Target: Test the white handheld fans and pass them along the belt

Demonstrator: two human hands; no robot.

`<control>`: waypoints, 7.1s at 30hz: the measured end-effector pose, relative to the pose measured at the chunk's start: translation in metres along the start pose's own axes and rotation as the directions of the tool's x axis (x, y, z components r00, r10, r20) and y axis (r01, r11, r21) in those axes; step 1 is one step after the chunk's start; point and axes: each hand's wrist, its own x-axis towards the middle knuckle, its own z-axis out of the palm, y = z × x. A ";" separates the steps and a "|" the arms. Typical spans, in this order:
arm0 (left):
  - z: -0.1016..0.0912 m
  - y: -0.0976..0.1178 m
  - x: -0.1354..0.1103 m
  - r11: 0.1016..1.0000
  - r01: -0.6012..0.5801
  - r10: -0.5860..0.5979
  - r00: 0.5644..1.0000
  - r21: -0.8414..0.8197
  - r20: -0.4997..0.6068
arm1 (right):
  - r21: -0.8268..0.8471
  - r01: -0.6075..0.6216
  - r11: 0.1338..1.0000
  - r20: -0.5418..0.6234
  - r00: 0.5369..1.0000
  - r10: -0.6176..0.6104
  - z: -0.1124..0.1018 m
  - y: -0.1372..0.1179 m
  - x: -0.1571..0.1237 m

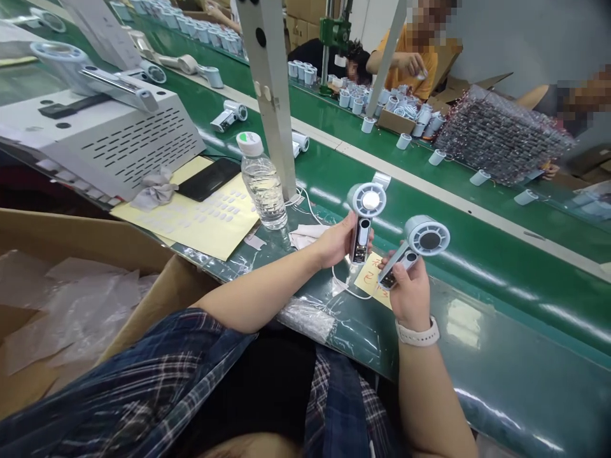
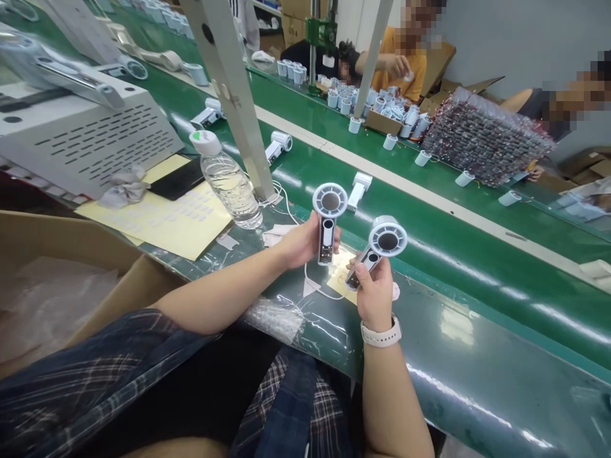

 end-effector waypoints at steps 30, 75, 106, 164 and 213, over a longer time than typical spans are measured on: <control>0.012 0.005 -0.010 0.994 0.020 -0.035 0.991 0.112 0.131 | -0.015 -0.058 0.998 0.122 0.991 0.060 0.010 0.003 -0.007; 0.005 -0.002 -0.004 0.940 -0.125 0.090 0.988 0.316 0.124 | 0.034 -0.043 0.999 0.020 0.999 0.042 0.012 0.005 -0.002; 0.007 0.007 -0.017 0.970 -0.036 -0.031 0.963 0.242 0.268 | 0.271 0.003 0.963 -0.064 0.998 0.015 0.005 -0.013 -0.005; 0.007 0.001 -0.005 0.985 0.172 -0.169 0.978 -0.021 0.119 | 0.231 -0.228 0.946 0.040 0.974 0.225 0.013 -0.005 -0.001; 0.013 0.004 -0.009 0.927 0.076 -0.094 0.995 0.368 0.032 | 0.197 -0.119 0.973 -0.095 0.986 0.140 0.000 -0.004 0.005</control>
